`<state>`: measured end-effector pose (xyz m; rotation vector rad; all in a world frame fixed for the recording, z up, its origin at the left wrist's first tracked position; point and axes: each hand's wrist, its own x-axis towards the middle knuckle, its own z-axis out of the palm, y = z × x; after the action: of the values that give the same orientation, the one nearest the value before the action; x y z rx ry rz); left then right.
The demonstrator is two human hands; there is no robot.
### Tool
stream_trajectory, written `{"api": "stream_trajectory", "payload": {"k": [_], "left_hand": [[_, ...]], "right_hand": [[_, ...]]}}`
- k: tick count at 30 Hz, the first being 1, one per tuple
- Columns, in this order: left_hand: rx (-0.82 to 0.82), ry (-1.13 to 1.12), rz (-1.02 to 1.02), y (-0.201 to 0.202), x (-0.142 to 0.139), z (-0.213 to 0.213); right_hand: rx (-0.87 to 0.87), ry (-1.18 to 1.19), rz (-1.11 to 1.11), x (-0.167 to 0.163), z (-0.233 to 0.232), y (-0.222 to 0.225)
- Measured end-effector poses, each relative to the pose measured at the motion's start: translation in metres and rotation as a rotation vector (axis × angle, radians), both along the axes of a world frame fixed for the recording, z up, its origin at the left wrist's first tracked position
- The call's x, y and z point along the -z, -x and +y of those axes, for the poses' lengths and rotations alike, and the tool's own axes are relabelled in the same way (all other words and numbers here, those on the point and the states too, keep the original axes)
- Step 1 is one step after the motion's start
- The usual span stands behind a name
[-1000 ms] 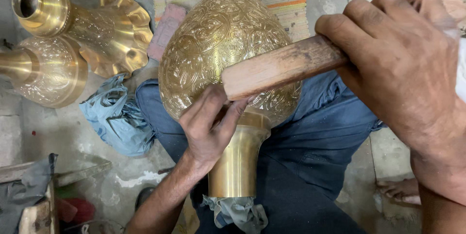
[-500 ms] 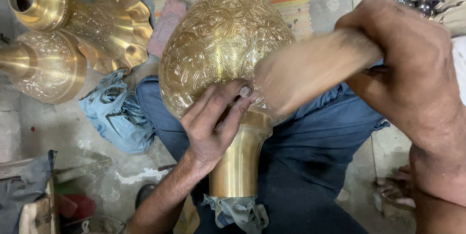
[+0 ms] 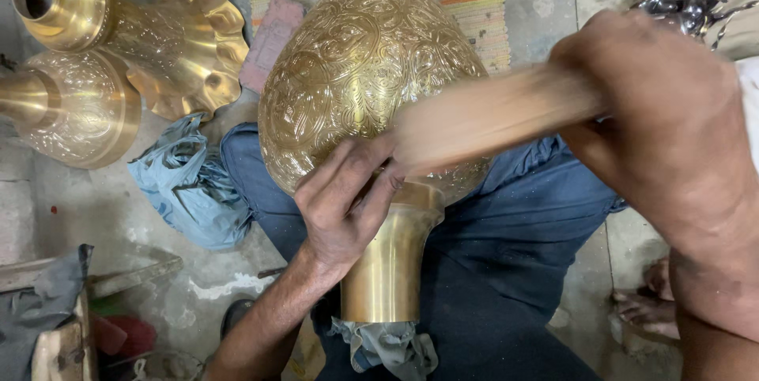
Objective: The person sits cross-legged on the floor holding a chisel against an engraved brass vessel resting on their lap and strikes the chisel with a wooden mallet, working the embossed floral pattern across the vessel surface and repositioning the chisel between strikes.
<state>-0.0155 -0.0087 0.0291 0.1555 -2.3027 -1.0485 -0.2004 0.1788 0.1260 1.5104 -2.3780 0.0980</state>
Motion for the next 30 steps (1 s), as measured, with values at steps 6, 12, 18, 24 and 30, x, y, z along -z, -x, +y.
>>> {"api": "stream_trajectory", "payload": {"k": [6,12,18,24,30], "left_hand": [[0.022,0.016,0.04,-0.001,-0.005,0.001],[0.042,-0.01,0.023,0.001,-0.006,0.0],[0.039,0.055,-0.009,-0.003,-0.005,-0.003],[0.01,0.084,-0.014,-0.005,0.001,-0.005],[0.003,0.101,0.023,-0.001,0.001,-0.005]], "right_hand": [[-0.023,0.096,-0.169,0.003,0.007,0.0],[0.008,0.184,-0.392,0.011,0.012,0.004],[-0.083,0.215,-0.313,0.012,0.011,0.004],[-0.053,0.129,-0.155,0.013,0.007,0.003],[-0.081,0.091,0.059,0.02,0.01,0.003]]}}
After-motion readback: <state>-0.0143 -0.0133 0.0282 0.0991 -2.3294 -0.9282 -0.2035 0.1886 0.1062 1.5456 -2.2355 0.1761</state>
